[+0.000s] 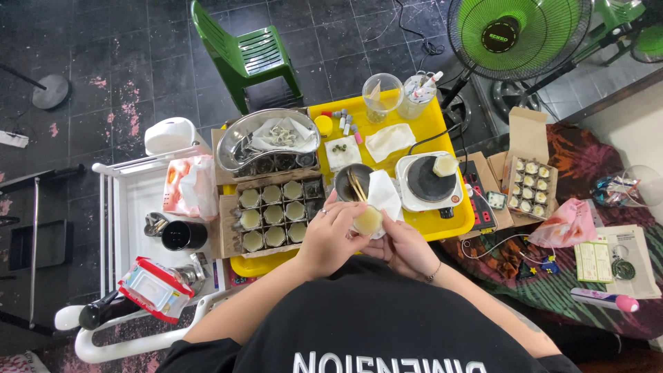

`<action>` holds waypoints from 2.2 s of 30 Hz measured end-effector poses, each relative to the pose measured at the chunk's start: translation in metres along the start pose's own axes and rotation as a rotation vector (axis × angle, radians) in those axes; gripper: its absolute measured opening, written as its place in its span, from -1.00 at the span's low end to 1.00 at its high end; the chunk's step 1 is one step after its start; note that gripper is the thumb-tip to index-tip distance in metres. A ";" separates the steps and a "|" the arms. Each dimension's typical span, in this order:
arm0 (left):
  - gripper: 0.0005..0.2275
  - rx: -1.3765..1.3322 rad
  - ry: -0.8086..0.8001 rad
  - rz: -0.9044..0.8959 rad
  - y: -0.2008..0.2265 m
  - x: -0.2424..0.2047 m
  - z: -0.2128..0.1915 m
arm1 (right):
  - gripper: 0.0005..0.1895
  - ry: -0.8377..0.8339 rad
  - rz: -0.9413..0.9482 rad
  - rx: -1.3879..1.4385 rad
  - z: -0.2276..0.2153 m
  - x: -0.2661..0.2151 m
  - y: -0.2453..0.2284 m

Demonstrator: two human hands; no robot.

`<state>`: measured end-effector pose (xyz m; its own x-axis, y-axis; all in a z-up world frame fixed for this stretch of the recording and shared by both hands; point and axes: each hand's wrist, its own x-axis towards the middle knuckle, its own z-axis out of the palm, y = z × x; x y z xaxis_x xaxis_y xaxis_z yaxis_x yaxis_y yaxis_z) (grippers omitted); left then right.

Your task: The person is cleaning and preparing small round candles by wiping them with a cloth and adjusting wicks with tweezers.

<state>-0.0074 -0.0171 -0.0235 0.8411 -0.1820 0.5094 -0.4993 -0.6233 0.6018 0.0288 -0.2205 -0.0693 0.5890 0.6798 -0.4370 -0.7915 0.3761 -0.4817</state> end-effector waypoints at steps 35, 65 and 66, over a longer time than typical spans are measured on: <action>-0.56 -0.181 -0.185 -0.292 -0.083 0.097 0.193 | -0.61 0.694 -0.363 0.069 -0.118 -0.099 -0.028; -0.68 0.476 -0.077 -0.747 -0.143 -0.026 -0.006 | -0.58 0.554 -0.242 0.007 -0.067 -0.057 -0.026; -0.63 0.583 -0.149 -0.797 -0.149 -0.032 -0.010 | -0.59 0.593 -0.216 0.011 -0.066 -0.055 -0.025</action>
<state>0.0375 0.0896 -0.1233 0.9234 0.3834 -0.0182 0.3689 -0.8735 0.3178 0.0272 -0.3087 -0.0839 0.7236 0.1239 -0.6790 -0.6442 0.4746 -0.5999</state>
